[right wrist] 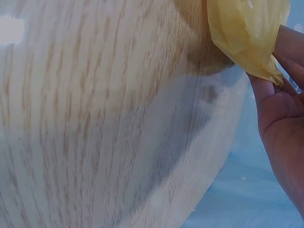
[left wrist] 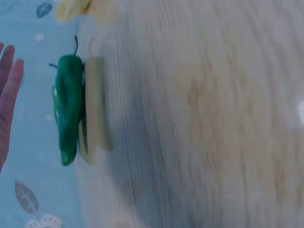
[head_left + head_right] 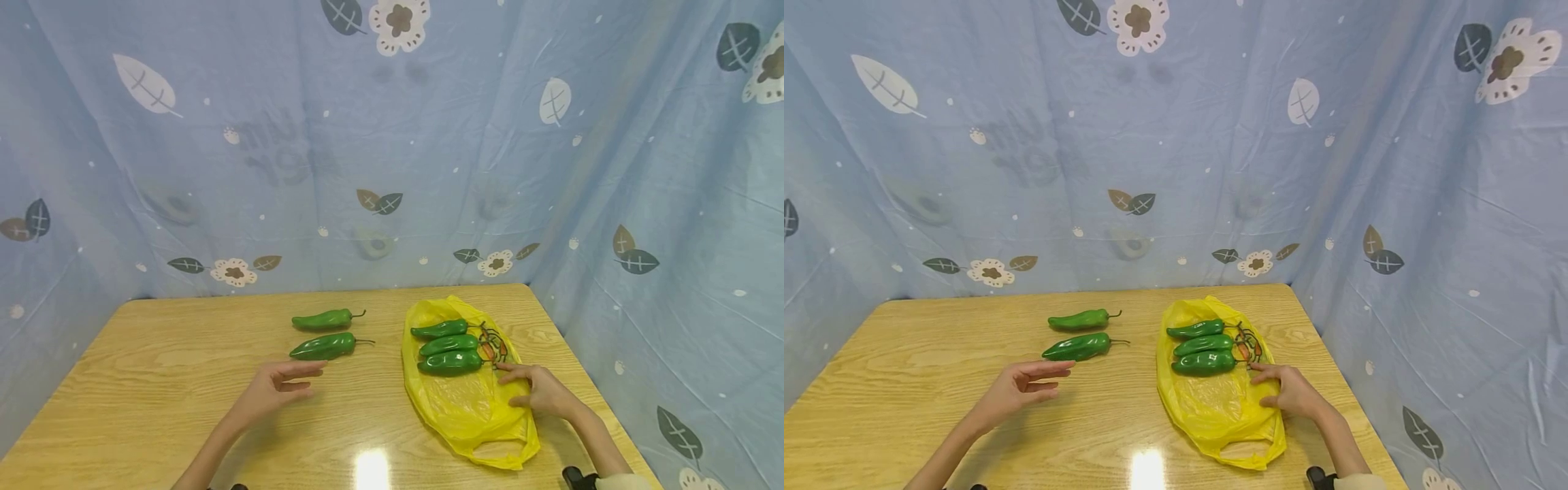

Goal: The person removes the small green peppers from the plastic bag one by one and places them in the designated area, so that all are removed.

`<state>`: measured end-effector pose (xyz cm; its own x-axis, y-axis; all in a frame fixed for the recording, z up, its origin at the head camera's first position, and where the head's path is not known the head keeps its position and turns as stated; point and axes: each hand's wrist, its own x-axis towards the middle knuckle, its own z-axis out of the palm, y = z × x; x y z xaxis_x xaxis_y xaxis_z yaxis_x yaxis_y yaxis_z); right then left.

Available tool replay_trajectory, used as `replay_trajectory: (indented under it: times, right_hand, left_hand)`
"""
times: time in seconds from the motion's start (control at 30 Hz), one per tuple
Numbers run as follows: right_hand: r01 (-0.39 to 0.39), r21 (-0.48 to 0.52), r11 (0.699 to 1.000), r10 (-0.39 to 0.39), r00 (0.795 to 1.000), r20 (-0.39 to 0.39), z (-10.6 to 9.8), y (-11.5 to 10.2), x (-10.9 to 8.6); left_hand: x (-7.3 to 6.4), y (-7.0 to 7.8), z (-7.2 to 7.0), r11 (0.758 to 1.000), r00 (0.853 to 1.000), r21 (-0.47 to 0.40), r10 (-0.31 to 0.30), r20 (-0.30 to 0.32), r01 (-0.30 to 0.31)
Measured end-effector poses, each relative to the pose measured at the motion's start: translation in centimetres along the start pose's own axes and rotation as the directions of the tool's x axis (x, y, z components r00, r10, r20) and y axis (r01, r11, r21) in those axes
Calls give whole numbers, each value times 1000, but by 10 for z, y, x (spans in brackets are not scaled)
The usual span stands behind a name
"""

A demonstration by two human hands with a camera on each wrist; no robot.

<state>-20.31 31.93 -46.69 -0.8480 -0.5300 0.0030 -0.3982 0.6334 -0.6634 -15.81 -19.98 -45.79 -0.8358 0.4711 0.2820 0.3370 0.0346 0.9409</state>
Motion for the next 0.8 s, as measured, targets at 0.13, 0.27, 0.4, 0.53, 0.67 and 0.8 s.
replay_trajectory:
  times: [0.13, 0.27, 0.4, 0.53, 0.67, 0.8]
  right_hand:
    - [-2, 3, 1000, 2, 1000, 1, 0, 1, 0]
    - [-5, -9, 1000, 5, 1000, 2, 0, 0, 0]
    - [-6, -14, 1000, 7, 1000, 3, 0, -1, 0]
    - [-6, -11, 1000, 6, 1000, 2, 0, -2, 0]
    - [-7, -10, 1000, 7, 1000, -3, 0, -2, -1]
    - [-13, -2, 1000, 13, 1000, -6, 0, -2, -1]
  left_hand:
    - [1, 4, 9, 1000, 1000, 15, -10, -29, 11]
    - [3, 8, 20, 999, 997, 38, -31, -65, 34]
    - [4, 14, 32, 997, 994, 39, -66, -87, 69]
    - [6, 21, 47, 993, 988, 26, -111, -104, 114]
    - [9, 25, 61, 991, 986, 0, -130, -103, 131]
    - [13, 28, 72, 990, 984, -24, -141, -106, 139]
